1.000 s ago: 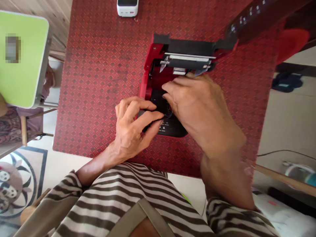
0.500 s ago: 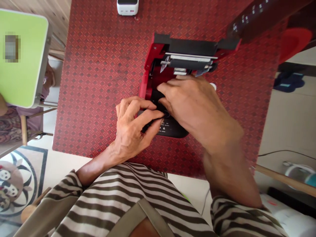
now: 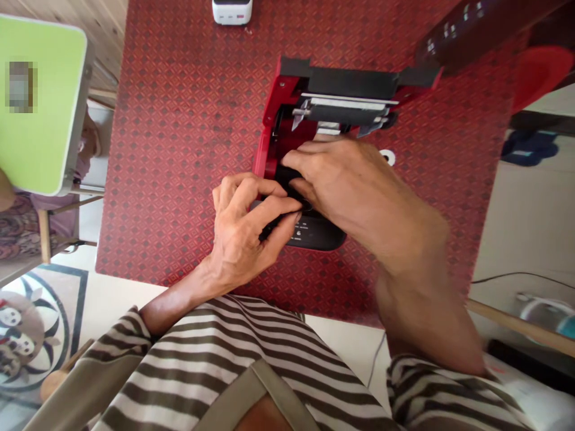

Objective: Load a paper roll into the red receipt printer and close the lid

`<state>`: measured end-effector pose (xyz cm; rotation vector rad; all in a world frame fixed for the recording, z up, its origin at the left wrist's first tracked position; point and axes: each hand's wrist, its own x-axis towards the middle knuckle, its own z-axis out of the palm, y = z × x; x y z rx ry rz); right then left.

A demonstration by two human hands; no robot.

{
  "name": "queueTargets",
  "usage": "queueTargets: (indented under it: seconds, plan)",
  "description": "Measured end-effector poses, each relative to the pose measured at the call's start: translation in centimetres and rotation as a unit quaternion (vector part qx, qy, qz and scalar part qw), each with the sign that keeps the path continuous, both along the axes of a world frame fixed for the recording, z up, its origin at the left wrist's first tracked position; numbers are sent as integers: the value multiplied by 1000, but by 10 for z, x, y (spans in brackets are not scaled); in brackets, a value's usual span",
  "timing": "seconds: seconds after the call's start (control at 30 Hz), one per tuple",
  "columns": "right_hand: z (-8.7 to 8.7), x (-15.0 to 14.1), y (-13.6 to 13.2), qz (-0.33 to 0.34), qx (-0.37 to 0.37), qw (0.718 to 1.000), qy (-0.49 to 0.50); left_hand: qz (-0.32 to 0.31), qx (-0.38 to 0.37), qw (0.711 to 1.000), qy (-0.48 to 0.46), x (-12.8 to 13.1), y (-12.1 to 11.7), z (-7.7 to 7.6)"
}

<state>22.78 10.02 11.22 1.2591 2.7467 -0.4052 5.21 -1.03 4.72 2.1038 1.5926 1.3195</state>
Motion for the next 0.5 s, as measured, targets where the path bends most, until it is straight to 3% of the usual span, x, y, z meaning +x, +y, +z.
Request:
queueTargets:
  seconds: [0.33,0.4,0.5]
  plan:
    - [-20,8,0,2,29,997,73,-5,6,1000,-5,1,0,0]
    - [-13,15,-6,-8,14,995,102,-8,8,1000,-4,1,0,1]
    - [11,33,-24,5,5,988,154,-11,8,1000,-1,-2,-1,3]
